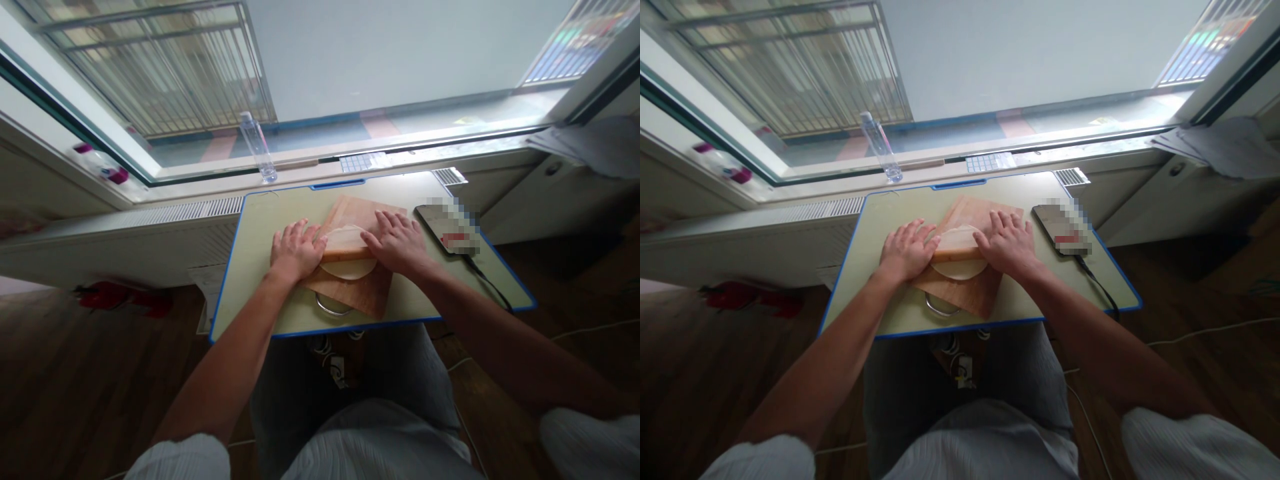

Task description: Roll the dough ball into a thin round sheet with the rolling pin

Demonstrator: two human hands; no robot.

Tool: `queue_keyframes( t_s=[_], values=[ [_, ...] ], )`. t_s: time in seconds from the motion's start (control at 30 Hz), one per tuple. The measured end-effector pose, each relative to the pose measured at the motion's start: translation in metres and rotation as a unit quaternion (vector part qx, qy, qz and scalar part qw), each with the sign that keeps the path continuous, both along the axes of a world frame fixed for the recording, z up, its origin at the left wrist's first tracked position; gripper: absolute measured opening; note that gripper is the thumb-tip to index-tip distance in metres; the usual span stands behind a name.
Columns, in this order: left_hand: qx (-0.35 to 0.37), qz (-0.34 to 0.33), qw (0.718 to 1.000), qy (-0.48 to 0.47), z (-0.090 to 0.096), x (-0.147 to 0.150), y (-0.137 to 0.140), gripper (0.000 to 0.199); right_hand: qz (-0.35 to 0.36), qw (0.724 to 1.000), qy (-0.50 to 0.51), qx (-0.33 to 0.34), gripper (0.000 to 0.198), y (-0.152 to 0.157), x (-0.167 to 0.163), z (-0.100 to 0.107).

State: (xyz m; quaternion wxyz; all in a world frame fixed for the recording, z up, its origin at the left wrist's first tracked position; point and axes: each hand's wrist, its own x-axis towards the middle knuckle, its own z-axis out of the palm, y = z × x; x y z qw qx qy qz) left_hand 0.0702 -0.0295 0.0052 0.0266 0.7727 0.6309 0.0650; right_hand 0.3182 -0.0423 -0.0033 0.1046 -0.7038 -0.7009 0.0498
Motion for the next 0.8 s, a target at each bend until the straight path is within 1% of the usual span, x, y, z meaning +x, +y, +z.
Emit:
queue_keyframes(
  t_s=[0.23, 0.47, 0.63, 0.8],
  values=[
    [0.035, 0.001, 0.999, 0.024, 0.001, 0.003, -0.016, 0.058, -0.003, 0.999, -0.032, 0.039, 0.08, -0.02, -0.004, -0.002],
    [0.047, -0.001, 0.999, 0.022, 0.001, 0.003, -0.032, 0.058, 0.006, 0.996, -0.04, 0.074, 0.078, -0.041, -0.006, -0.005],
    [0.05, -0.007, 0.999, 0.01, 0.001, 0.002, -0.044, 0.058, 0.006, 0.996, -0.041, 0.082, 0.077, -0.055, -0.006, -0.01],
    [0.05, -0.011, 0.999, 0.0, -0.002, 0.0, -0.054, 0.062, 0.002, 0.996, -0.039, 0.074, 0.077, -0.066, -0.009, -0.009]
  ],
)
